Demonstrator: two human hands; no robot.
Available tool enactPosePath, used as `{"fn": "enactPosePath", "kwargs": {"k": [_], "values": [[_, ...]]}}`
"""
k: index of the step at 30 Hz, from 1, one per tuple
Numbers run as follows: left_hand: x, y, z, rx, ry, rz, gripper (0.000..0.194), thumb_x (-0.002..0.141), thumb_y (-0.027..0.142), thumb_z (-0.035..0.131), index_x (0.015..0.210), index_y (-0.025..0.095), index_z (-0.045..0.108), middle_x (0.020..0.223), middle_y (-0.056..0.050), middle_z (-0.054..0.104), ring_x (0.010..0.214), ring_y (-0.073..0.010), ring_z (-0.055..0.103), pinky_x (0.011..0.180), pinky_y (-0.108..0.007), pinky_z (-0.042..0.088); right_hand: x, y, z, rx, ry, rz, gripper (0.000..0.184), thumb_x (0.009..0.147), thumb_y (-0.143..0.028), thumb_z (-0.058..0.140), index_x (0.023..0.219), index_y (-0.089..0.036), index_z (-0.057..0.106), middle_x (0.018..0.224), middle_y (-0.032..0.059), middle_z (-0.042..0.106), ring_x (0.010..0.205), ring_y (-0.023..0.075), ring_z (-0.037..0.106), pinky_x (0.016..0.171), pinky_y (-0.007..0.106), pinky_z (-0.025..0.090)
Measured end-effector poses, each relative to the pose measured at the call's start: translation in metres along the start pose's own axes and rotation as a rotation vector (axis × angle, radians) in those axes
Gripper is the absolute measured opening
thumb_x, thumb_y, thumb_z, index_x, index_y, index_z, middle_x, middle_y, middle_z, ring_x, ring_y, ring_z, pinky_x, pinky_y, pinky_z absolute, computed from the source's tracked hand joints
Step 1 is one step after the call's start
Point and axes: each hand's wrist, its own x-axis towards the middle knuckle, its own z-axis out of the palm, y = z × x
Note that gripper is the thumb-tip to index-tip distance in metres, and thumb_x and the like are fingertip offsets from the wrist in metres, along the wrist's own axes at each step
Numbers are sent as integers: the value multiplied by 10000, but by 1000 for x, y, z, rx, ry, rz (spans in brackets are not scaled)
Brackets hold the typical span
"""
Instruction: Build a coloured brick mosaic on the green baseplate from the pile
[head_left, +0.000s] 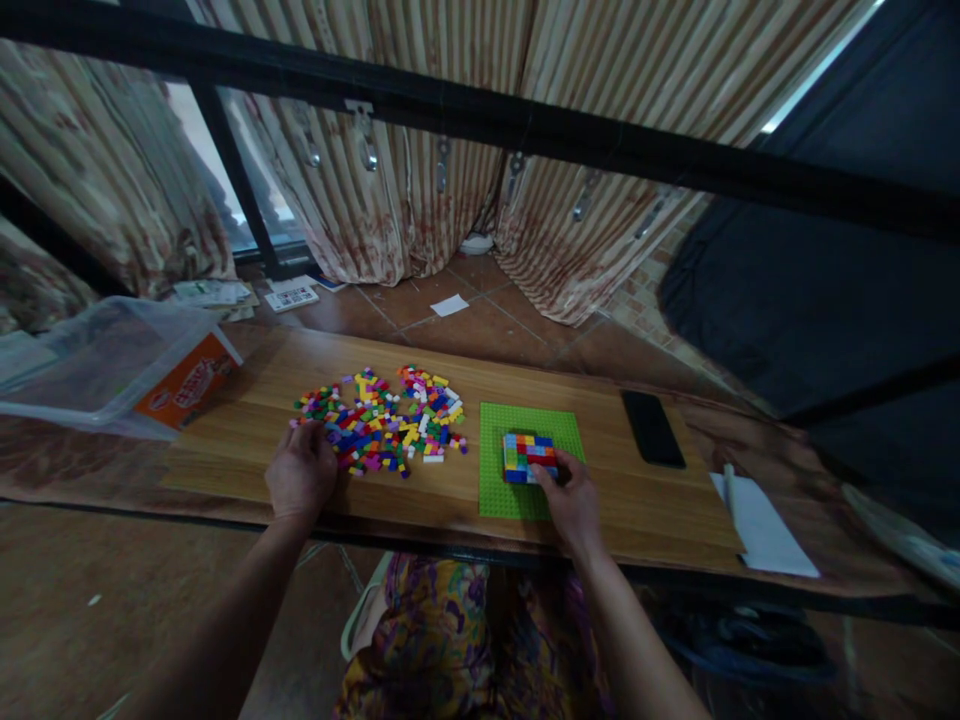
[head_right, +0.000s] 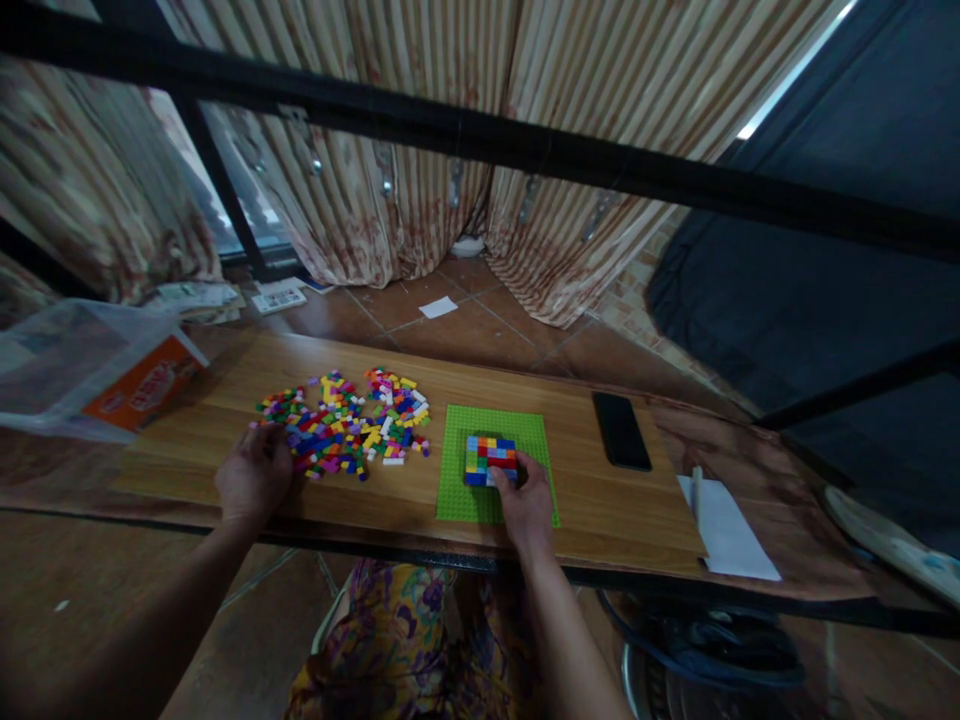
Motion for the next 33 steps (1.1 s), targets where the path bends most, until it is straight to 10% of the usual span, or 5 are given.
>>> {"fn": "enactPosePath", "kwargs": {"k": [13,26,33], "values": [[0,-1,1,-2,0,-13,310,887,318,456,1076,187,663,1060,-110,672,960,-267,634,732,-329,468,5,3,-21,332,4,227,542,780,-653,554,976,-171,708,948,97,742,854,228,670,686,311,493],[1,-5,5,-24,26,9,305,889,311,451,1073,193,665,1094,-107,677,994,-258,638,767,-326,476,4,13,-15,247,80,47,454,747,-543,654,950,-142,717,904,123,756,829,245,692,774,388,527],[-1,-3,4,-36,22,12,297,884,293,450,1067,189,660,1055,-108,679,976,-253,639,754,-321,470,-38,-32,1,131,134,-176,351,879,-466,557,1010,-173,700,1002,108,715,888,210,651,788,341,502]]}}
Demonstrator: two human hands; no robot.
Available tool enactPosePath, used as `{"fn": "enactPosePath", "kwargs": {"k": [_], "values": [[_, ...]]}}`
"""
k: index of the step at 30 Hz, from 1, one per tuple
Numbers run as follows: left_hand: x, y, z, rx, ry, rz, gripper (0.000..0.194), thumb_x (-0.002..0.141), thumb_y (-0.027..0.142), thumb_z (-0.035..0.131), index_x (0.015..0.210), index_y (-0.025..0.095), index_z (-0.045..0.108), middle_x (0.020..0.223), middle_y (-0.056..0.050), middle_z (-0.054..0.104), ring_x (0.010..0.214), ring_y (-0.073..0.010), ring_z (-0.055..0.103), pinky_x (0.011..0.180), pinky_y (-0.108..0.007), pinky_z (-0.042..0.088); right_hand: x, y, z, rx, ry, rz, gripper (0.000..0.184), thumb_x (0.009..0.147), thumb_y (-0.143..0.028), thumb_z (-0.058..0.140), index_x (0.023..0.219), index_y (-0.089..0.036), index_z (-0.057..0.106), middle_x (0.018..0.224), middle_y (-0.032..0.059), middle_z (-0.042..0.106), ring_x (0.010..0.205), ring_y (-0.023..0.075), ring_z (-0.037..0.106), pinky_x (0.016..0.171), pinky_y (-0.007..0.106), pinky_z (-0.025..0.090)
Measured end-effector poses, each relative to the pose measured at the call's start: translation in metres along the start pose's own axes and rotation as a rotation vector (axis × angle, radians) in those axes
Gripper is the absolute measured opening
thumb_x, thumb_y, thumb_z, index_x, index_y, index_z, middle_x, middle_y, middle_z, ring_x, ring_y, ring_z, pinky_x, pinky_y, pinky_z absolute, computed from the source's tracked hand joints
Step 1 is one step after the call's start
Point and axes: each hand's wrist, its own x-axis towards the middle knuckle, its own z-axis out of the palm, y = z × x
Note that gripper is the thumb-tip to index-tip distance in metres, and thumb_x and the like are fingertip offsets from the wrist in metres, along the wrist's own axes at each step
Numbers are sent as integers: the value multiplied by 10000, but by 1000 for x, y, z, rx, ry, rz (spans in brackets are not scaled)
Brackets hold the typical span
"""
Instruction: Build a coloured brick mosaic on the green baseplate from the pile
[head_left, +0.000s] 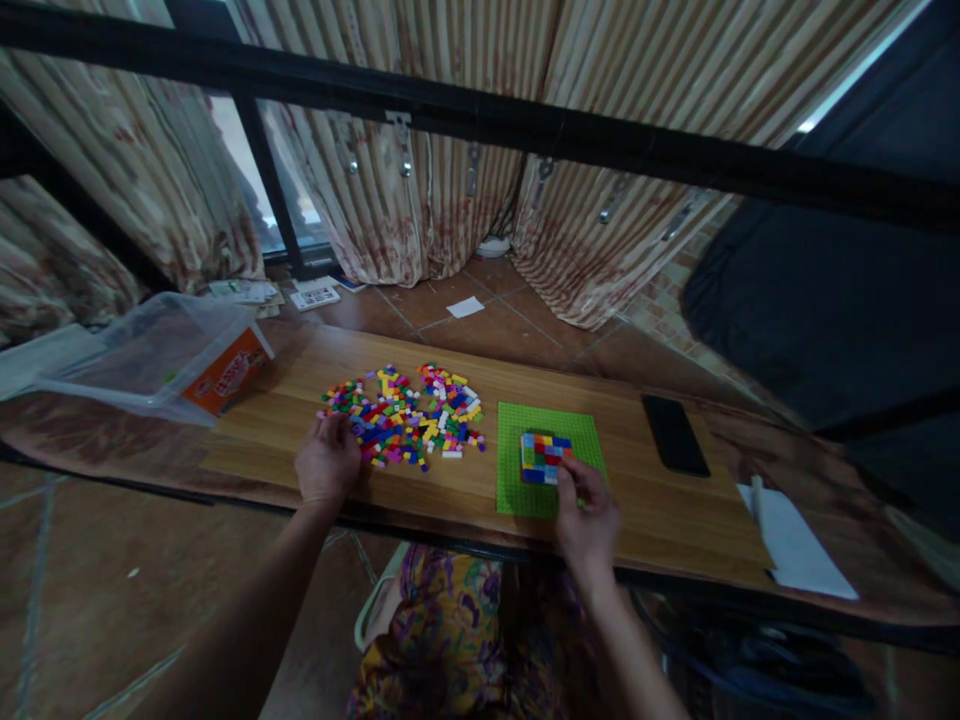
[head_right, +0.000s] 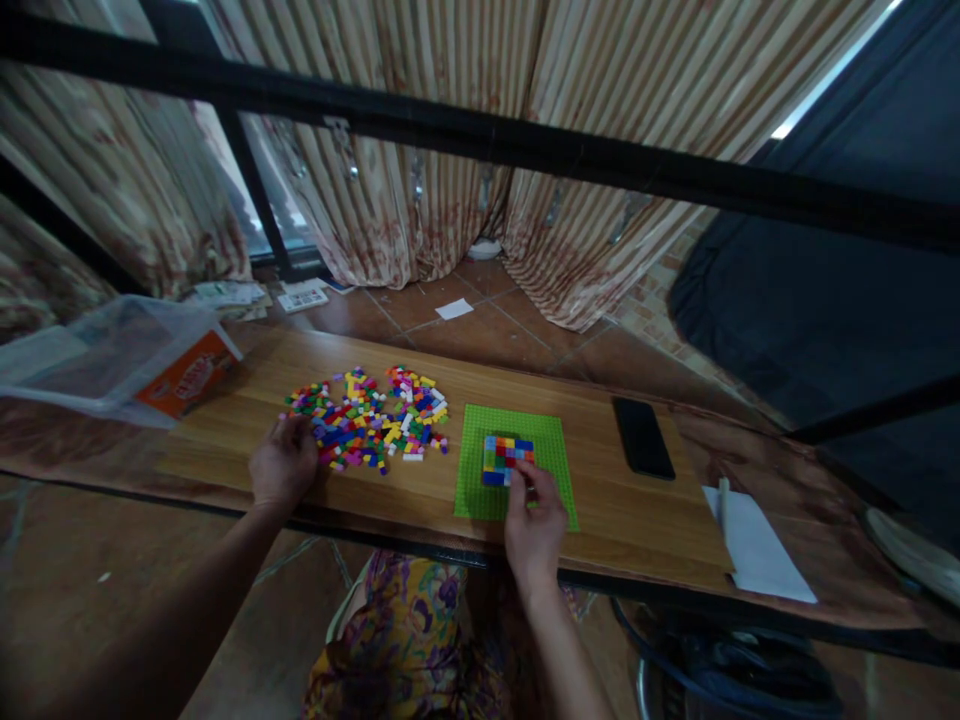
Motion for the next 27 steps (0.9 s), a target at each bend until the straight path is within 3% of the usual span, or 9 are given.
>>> {"fn": "enactPosePath", "kwargs": {"k": [4,7,16,19,23,27], "values": [[-1,1,-1,-15,0,-1,296,882,271,448,1075,190,658,1055,-109,673,982,-250,632,773,-322,472,-31,-33,30,7,-323,-140,238,923,-356,523,1015,-224,698,981,65,700,899,189,638,806,326,505],[-1,2,-2,-23,-11,-17,297,882,269,451,1080,191,658,1052,-107,672,962,-244,635,770,-317,471,-43,-41,52,-24,-455,-204,218,926,-281,509,1039,-224,686,1001,66,690,953,198,627,852,336,502],[-2,4,-5,-54,-34,-35,307,869,248,454,1091,189,658,1099,-104,670,1025,-249,628,803,-319,471,-20,-39,94,-269,-447,-364,259,915,-197,490,1089,-232,678,1085,88,646,1039,242,573,910,375,470],[-2,4,-5,-55,-35,-41,307,861,237,460,1092,190,658,1088,-104,672,997,-244,632,798,-320,471,-17,-37,104,-326,-462,-403,220,909,-197,510,1016,-248,695,1003,81,640,1009,246,568,891,371,468],[-1,4,-4,-40,-37,-37,303,862,241,461,1087,188,657,1064,-108,675,975,-244,634,791,-321,471,-18,-32,109,-334,-479,-435,210,920,-183,504,974,-251,695,983,76,650,1063,253,559,947,379,443],[-1,3,-5,-28,-37,-26,303,875,259,445,1085,185,651,1085,-110,674,984,-248,636,791,-325,469,-19,-32,102,-296,-526,-419,187,927,-181,510,938,-237,688,962,62,665,985,230,586,896,348,458]]}}
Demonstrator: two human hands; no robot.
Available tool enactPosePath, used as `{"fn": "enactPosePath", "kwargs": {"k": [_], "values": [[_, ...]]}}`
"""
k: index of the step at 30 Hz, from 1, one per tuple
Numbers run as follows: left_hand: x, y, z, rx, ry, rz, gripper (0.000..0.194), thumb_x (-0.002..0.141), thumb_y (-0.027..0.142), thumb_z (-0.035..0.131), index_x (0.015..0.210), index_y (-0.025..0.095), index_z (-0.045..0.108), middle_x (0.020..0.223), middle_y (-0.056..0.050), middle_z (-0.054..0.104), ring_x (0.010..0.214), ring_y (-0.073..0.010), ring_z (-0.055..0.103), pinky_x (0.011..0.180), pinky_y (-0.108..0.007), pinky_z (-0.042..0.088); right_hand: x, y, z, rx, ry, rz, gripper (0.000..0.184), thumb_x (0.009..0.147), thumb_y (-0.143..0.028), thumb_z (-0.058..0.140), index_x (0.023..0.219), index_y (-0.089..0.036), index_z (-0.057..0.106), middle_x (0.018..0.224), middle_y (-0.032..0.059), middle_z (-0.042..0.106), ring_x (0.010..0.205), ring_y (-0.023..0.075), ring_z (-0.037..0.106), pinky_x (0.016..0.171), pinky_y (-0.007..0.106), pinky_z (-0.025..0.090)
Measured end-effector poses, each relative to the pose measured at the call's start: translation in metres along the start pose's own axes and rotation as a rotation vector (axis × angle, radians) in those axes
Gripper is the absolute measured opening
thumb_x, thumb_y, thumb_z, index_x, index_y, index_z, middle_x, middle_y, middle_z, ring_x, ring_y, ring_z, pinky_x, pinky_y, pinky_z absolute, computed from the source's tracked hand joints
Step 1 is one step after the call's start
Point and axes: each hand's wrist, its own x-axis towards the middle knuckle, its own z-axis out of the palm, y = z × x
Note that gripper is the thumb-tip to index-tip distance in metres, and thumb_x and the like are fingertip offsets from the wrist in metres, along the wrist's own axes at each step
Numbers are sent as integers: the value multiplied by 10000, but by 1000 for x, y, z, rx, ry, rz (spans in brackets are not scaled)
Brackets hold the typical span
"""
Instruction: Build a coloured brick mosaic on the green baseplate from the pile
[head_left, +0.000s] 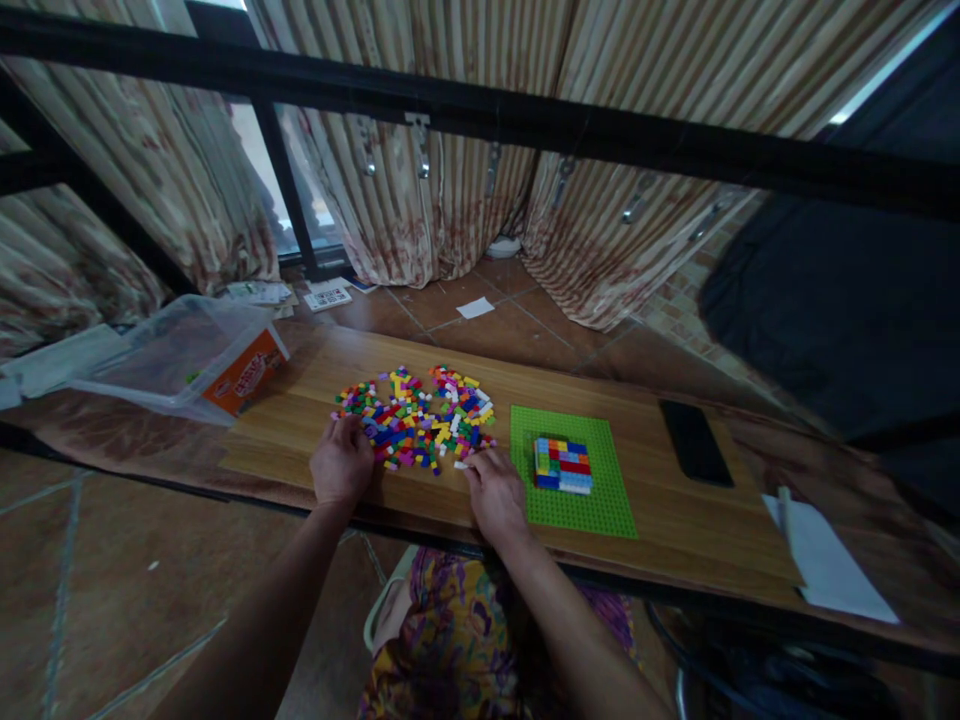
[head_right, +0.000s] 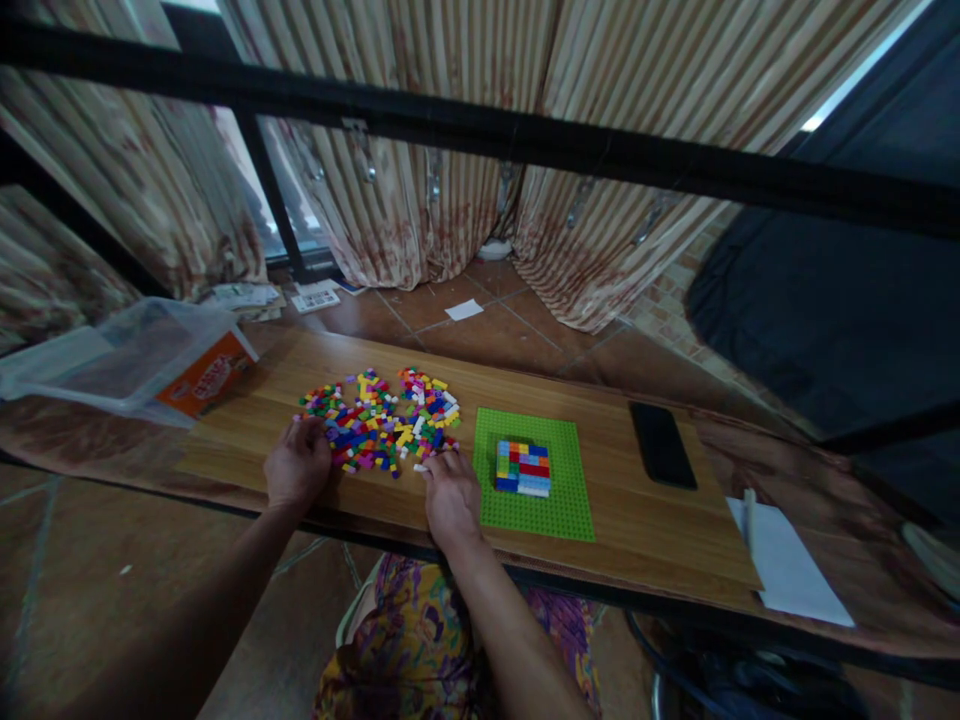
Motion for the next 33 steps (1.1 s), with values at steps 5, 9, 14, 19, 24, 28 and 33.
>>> {"fn": "enactPosePath", "kwargs": {"k": [5,9,14,19,24,28,33], "values": [[1,0,0,-5,-1,2,314,878,268,440,1097,183,648,1101,-116,675,1025,-261,630,810,-337,472,-20,-1,-15,85,3,25,152,930,-194,531,880,-233,669,899,37,669,896,199,603,815,306,459],[1,-1,1,3,1,3,306,876,284,449,1083,191,654,1093,-113,675,1009,-264,630,799,-340,471,-41,0,-27,149,23,26,145,936,-197,526,898,-239,660,909,33,675,909,192,604,819,301,469],[2,-4,3,14,18,9,306,876,308,455,1075,197,660,1103,-109,669,1010,-258,630,780,-326,464,-53,7,-43,175,54,56,163,949,-233,506,945,-251,668,948,36,677,921,197,609,824,322,487],[2,-4,3,26,11,4,310,875,323,459,1074,197,661,1065,-107,672,976,-255,633,751,-319,460,-60,21,-63,158,116,102,199,953,-285,492,961,-259,690,952,51,682,914,209,625,821,343,504],[2,-3,3,22,15,7,321,883,325,449,1091,194,656,1071,-109,672,986,-258,632,767,-326,466,-76,48,-85,125,173,209,201,939,-357,531,952,-249,700,958,56,686,919,216,628,848,363,496],[2,-5,4,28,20,23,311,885,320,448,1070,190,660,1059,-115,674,997,-258,632,782,-327,468,-89,68,-98,110,215,300,254,920,-434,544,942,-237,703,961,71,691,931,235,627,852,385,492],[2,-6,5,23,28,27,294,881,313,455,1055,196,662,1058,-107,677,1000,-249,635,784,-318,472,-90,65,-99,129,215,347,290,915,-475,534,927,-239,703,959,74,694,923,240,631,842,386,492]]}}
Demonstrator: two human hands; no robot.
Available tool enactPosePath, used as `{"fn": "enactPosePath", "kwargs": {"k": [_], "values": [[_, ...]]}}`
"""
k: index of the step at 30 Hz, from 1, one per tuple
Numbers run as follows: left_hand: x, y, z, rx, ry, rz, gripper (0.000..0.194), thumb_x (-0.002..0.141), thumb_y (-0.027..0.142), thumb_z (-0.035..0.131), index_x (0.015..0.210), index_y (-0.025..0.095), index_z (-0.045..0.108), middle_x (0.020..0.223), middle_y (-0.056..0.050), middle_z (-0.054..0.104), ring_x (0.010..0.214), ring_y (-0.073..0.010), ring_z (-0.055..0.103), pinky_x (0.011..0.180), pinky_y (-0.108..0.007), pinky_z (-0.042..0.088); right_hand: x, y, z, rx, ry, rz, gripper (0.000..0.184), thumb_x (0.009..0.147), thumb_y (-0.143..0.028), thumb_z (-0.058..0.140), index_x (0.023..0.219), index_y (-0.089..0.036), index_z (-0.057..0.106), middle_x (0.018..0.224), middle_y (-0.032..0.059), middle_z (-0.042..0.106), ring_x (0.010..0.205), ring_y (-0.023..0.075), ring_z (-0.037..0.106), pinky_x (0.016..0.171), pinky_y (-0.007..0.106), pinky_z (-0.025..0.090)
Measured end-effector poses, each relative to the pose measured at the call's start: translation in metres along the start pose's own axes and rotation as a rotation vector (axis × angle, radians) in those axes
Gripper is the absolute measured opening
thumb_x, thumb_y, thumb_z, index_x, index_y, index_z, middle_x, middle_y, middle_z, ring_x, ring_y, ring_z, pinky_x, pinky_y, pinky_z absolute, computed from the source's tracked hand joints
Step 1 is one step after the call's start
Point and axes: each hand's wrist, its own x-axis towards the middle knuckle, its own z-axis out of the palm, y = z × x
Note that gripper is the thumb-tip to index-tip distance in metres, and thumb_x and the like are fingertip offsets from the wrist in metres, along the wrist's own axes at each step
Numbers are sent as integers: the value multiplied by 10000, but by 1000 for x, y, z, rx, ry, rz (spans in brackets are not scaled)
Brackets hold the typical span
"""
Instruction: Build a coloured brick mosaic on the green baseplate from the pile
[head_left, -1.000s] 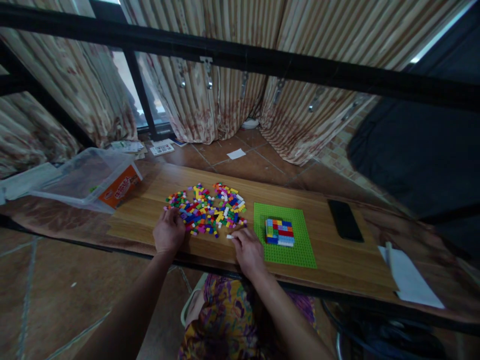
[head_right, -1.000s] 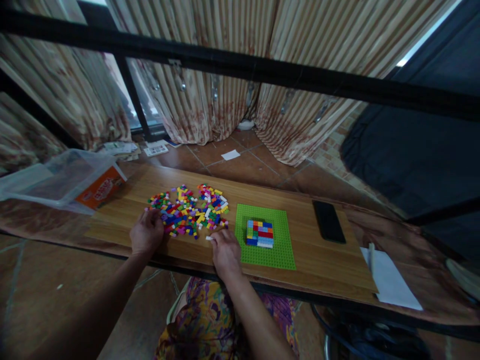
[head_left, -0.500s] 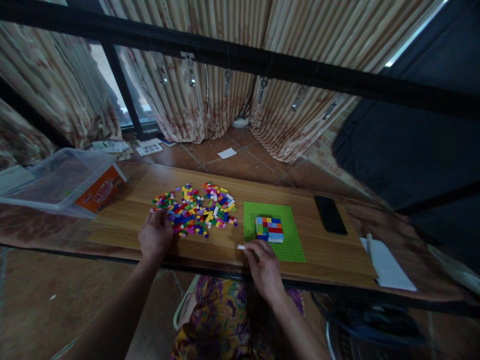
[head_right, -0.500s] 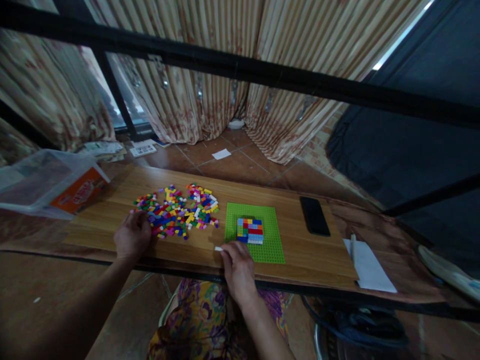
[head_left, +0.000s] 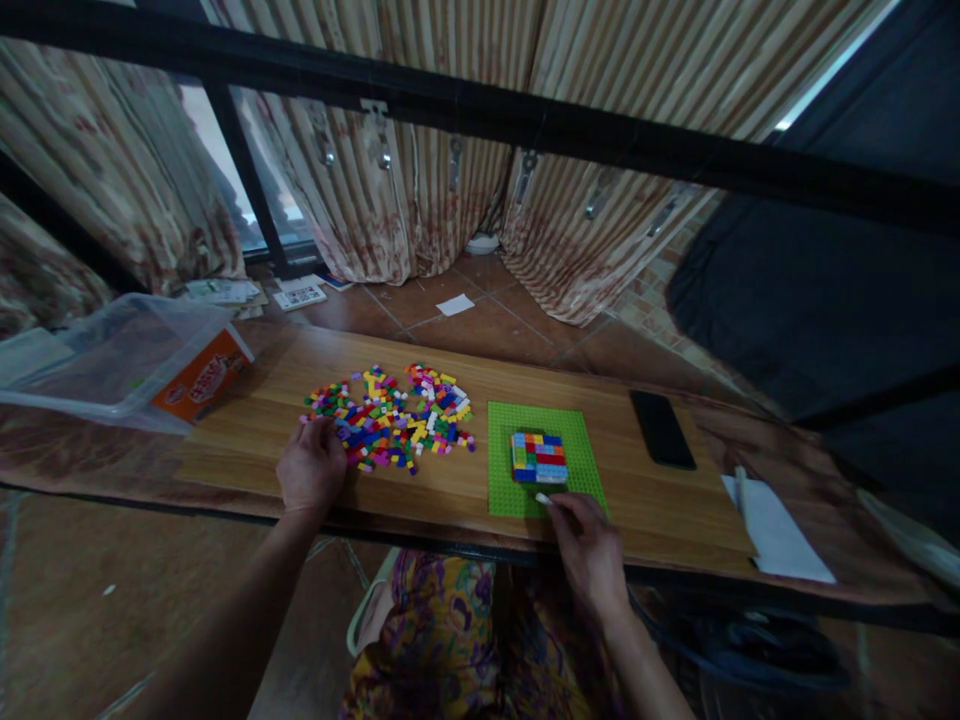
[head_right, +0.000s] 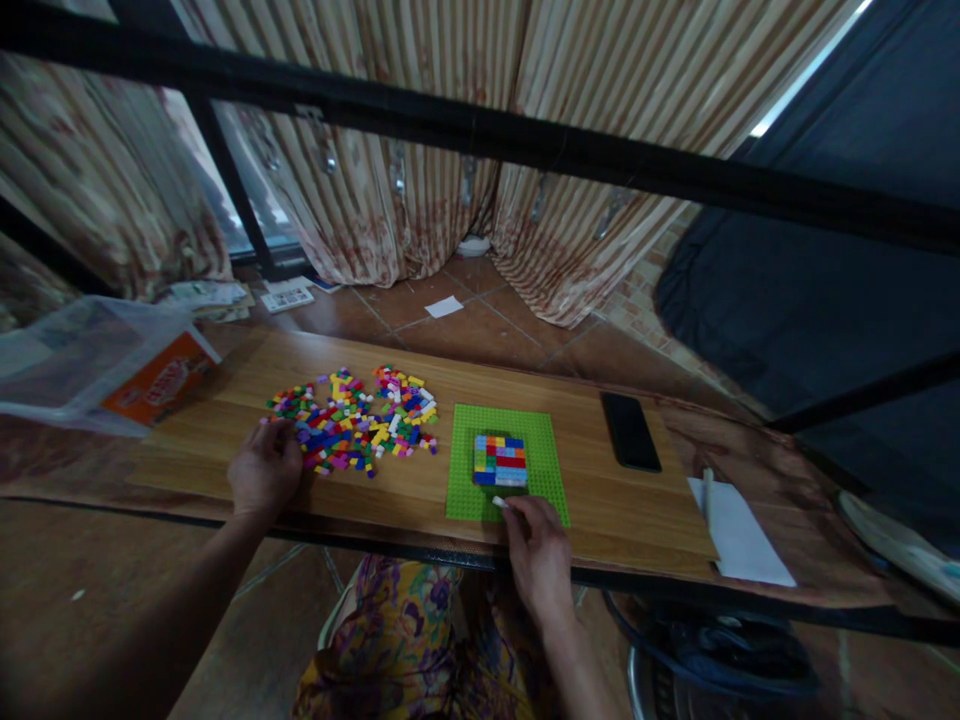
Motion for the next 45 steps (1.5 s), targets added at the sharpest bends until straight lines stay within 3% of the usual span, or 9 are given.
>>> {"fn": "enactPosePath", "kwargs": {"k": [4,10,17,22,29,38,45], "values": [[0,2,-1,-5,10,-5,295,880,309,458,1060,193,660,1062,-107,676,978,-246,639,779,-318,471,0,-23,23,40,-46,-35,269,921,-458,532,926,-250,703,923,55,700,884,222,639,789,342,494],[-1,5,-3,6,-14,-26,305,884,304,452,1076,185,657,1059,-114,677,961,-251,639,766,-324,465,9,-59,75,-6,-101,-162,191,938,-328,524,900,-247,693,876,35,697,830,190,637,756,296,473],[-2,2,-2,-24,-7,-14,286,881,276,454,1066,186,653,1096,-115,669,1019,-252,631,811,-325,470,30,-76,110,-76,-186,-227,141,908,-289,558,881,-251,691,901,30,701,846,192,637,754,290,457],[-3,3,-1,-47,-8,0,285,877,238,455,1076,174,650,1091,-121,672,1049,-250,629,853,-328,473,50,-80,112,-57,-175,-237,196,942,-264,505,952,-242,699,954,37,706,924,193,638,831,297,459],[-4,5,-3,-22,-12,-18,246,867,223,467,1014,190,661,1022,-93,682,961,-239,645,765,-308,470,81,-82,111,-302,-234,-241,257,903,-234,560,1127,-208,684,1063,79,658,1039,235,580,911,326,446],[-4,6,-5,-36,-22,-26,236,864,213,464,1003,195,654,996,-78,684,921,-223,644,733,-294,454,88,-76,110,-256,-318,-317,202,905,-225,558,1036,-231,712,1054,61,637,1013,216,576,929,322,445],[-4,4,-2,-45,-3,-16,225,874,223,465,985,193,658,1047,-100,682,1011,-241,635,795,-313,472,89,-66,100,-236,-348,-361,175,876,-204,598,1017,-233,698,1039,57,635,1023,218,571,925,341,442]]}}
